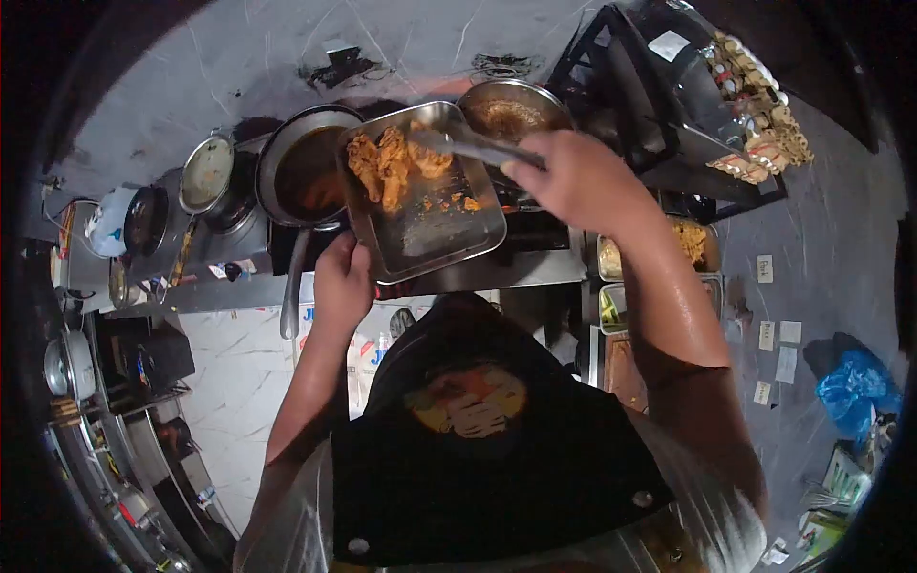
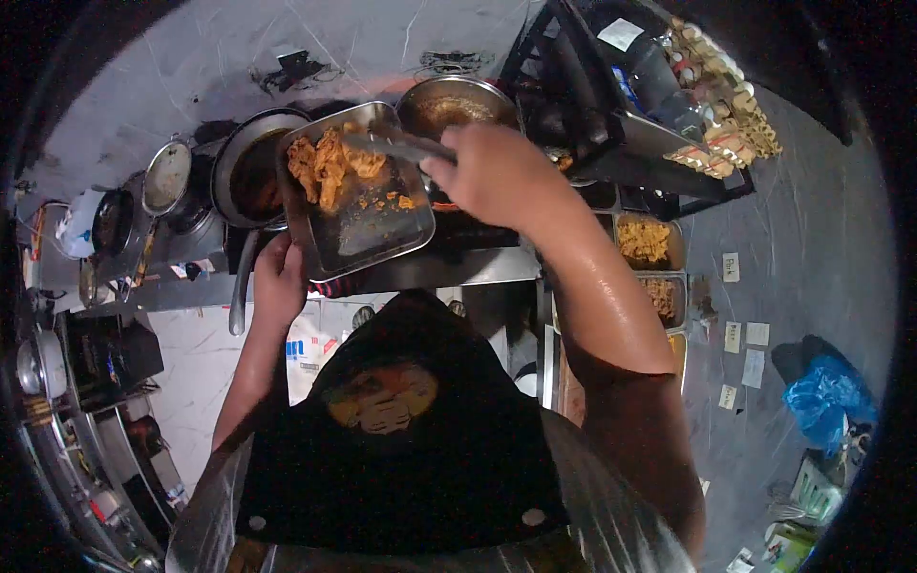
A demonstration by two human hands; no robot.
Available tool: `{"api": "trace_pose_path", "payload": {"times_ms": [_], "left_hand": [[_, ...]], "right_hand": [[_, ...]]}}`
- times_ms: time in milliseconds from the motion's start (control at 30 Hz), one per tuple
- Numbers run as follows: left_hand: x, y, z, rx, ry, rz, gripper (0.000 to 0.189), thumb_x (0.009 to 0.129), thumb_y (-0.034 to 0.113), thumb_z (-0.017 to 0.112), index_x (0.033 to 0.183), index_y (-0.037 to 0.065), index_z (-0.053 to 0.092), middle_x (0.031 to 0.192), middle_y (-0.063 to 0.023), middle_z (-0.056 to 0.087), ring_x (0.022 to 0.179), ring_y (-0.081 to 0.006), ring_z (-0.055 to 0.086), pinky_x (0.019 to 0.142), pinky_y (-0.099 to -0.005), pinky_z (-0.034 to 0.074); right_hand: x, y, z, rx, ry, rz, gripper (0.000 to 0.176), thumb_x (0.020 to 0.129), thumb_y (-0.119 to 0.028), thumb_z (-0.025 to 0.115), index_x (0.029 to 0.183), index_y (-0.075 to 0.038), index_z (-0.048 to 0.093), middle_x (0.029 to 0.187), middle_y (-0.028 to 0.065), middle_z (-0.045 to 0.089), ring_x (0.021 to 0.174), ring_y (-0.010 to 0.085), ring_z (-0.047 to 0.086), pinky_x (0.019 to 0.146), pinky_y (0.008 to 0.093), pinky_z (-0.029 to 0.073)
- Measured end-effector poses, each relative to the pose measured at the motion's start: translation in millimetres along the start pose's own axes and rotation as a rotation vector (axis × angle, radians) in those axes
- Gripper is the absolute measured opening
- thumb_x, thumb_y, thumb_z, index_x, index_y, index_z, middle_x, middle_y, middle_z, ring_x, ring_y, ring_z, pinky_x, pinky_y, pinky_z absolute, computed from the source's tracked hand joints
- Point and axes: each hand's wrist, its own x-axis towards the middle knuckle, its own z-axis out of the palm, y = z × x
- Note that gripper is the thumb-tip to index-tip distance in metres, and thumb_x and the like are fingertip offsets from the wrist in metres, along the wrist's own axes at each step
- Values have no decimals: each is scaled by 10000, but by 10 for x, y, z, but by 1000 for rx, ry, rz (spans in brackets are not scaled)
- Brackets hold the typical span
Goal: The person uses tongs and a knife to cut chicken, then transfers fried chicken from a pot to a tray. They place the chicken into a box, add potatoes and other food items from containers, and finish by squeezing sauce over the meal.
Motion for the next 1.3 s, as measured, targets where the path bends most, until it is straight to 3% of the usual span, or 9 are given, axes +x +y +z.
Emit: {"api": "trace_pose_path", "payload": {"times_ms": [167,267,367,467,567,900,1000,1067,1300], "left_hand": [[-119,-22,-47,-48,97,58,285,1062,198,568,1110,-45,709,846,-189,703,776,-251,686,743,-399,519],[-187,-170,-137,-14,68,-56,292,1070,191,564,1145,-50,709,849,-159,705,770,-220,666,734,-383,515],[-254,-268,-135,-97,142,-4,275,1082,161,542,1142,-59,696,869,-134,703,774,-173,635,722,-350,505],[-315,-206,-197,-57,167,-17,261,1087,149,537,1123,-63,684,875,-129,705,794,-151,632,724,-335,504],[-345,-210,-240,-84,164,-47,251,1089,146,536,1109,-62,675,885,-132,715,820,-150,640,739,-334,510],[-391,-231,-299,-51,182,-51,245,1101,144,523,1088,-56,665,926,-109,720,863,-140,639,765,-330,511],[-369,-276,-250,-218,212,-86,244,1103,142,522,1080,-58,659,935,-98,720,865,-138,635,771,-334,512],[-359,-289,-290,-189,191,-78,248,1103,142,524,1101,-63,664,945,-106,724,873,-140,640,782,-333,514],[-213,-319,-288,-102,143,-47,309,1096,176,544,1224,-67,686,976,-135,746,876,-167,662,805,-344,519]], "right_hand": [[108,468,-327,-149,78,246,317,987,-331,715,1170,-72,732,1014,241,738,1007,460,711,879,517,558],[286,872,-139,-452,99,46,317,968,-308,716,1122,-38,776,1102,223,773,1056,405,748,951,502,594],[689,1186,176,-545,-129,144,250,942,-236,695,1061,-46,805,1129,205,777,1059,381,758,913,493,613],[928,1342,404,-631,-54,30,226,947,-178,639,996,-55,822,1126,188,784,1055,372,767,878,494,623],[1078,1365,499,-635,-36,-127,265,967,-152,582,1030,-54,820,1130,181,788,1066,370,769,872,492,625],[1327,1364,649,-590,-241,-94,278,999,-196,590,1134,-88,807,1140,172,789,1059,368,771,885,497,621],[1204,1425,605,-601,-283,-33,283,983,-255,639,1173,-120,799,1150,169,786,1086,370,759,918,512,609],[990,1334,504,-511,-151,52,308,966,-316,687,1188,-131,794,1170,168,782,1105,368,747,952,513,595],[437,1237,277,-358,-91,318,365,1001,-381,680,1259,-143,782,1183,203,769,1108,378,738,980,502,578]]}}
